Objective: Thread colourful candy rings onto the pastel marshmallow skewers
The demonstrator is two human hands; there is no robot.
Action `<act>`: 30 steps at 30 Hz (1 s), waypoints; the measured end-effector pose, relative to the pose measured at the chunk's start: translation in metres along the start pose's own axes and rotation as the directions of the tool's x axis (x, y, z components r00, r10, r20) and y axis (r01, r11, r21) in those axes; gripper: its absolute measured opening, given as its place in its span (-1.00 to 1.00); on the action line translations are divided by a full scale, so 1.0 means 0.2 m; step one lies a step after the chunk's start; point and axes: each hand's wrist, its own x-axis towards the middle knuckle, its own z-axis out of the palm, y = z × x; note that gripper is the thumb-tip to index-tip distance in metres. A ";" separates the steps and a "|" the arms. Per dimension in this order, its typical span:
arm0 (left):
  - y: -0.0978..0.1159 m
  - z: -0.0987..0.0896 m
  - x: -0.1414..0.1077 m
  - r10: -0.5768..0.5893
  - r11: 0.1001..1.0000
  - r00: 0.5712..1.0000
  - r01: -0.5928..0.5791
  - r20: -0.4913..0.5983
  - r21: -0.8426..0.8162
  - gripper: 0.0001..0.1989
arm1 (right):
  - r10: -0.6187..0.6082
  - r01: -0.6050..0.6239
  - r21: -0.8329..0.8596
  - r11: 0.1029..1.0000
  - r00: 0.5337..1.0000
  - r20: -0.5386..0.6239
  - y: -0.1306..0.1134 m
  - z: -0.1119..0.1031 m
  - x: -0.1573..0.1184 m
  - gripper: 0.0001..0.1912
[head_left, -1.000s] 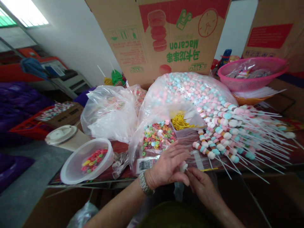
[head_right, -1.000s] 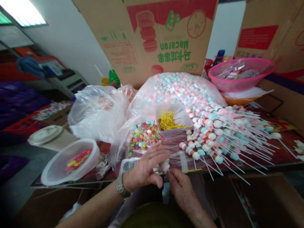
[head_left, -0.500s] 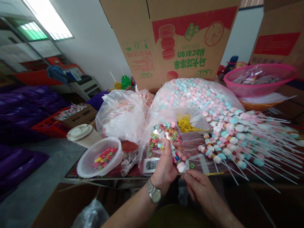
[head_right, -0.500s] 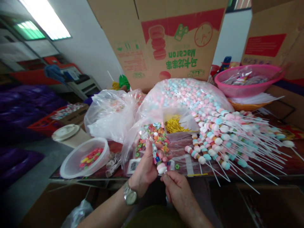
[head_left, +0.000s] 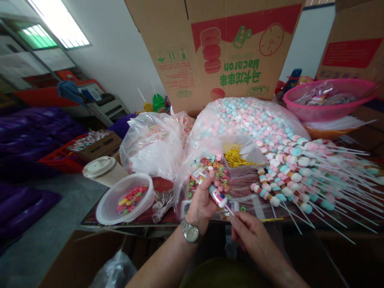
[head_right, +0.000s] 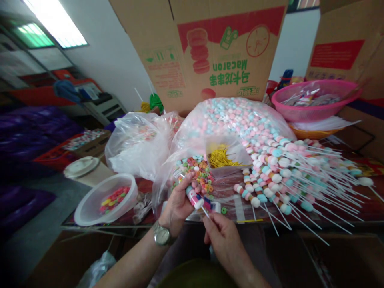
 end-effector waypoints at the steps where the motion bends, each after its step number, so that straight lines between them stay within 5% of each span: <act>1: 0.00 0.00 0.00 0.015 1.000 1.000 -0.015 -0.015 -0.016 -0.80 | -0.063 0.061 -0.094 0.994 0.998 -0.016 0.01 0.00 -0.01 -0.55; 7: -0.27 -0.02 -0.05 -0.005 0.992 0.996 0.016 -0.088 0.128 -0.66 | -0.279 0.230 -0.297 0.927 0.951 -0.134 0.02 0.02 0.03 -0.63; 9: -0.35 -0.03 -0.11 0.077 0.949 0.990 -0.036 -0.120 0.313 -0.68 | -0.291 0.236 -0.298 0.925 0.944 -0.155 0.02 0.02 0.06 -0.66; 11: -0.35 -0.02 -0.19 0.127 0.804 0.992 -0.089 -0.023 0.588 -0.68 | -0.271 0.221 -0.298 0.928 0.953 -0.138 0.02 -0.02 0.08 -0.66; 13: -0.25 -0.01 -0.29 0.061 0.533 0.980 -0.191 0.188 0.824 -0.71 | -0.251 0.201 -0.328 0.923 0.961 -0.116 0.01 -0.09 0.08 -0.65; 15: -0.07 0.02 -0.37 -0.074 0.216 0.916 -0.372 0.395 0.903 -0.75 | -0.239 0.190 -0.398 0.897 0.968 -0.078 -0.01 -0.18 0.05 -0.64; 17: 0.12 0.05 -0.39 0.086 -0.193 0.810 -0.557 0.580 0.808 -0.78 | -0.235 0.207 -0.467 0.860 0.972 -0.002 -0.05 -0.26 0.02 -0.61; 19: 0.25 0.05 -0.35 0.212 -0.609 0.657 -0.491 0.724 0.624 -0.64 | -0.256 0.273 -0.514 0.813 0.961 0.104 -0.10 -0.31 -0.01 -0.60; 20: 0.28 0.04 -0.31 0.139 -0.715 0.632 -0.468 0.762 0.519 -0.57 | -0.272 0.310 -0.533 0.788 0.950 0.151 -0.13 -0.32 -0.02 -0.60; 22: 0.25 -0.01 -0.23 -0.091 -0.735 0.650 -0.555 0.755 0.390 -0.56 | -0.300 0.371 -0.583 0.723 0.929 0.218 -0.17 -0.33 -0.02 -0.61; 24: 0.15 -0.07 -0.18 -0.213 -0.633 0.704 -0.627 0.678 0.453 -0.64 | -0.318 0.418 -0.652 0.632 0.908 0.273 -0.18 -0.32 0.00 -0.63; 27: -0.02 -0.14 -0.15 -0.159 -0.462 0.800 -0.579 0.579 0.672 -0.69 | -0.360 0.441 -0.721 0.534 0.891 0.278 -0.17 -0.31 0.05 -0.69; 30: -0.11 -0.16 -0.15 0.016 -0.159 0.887 -0.453 0.461 0.877 -0.62 | -0.424 0.333 -0.639 0.694 0.905 0.012 -0.13 -0.30 0.09 -0.76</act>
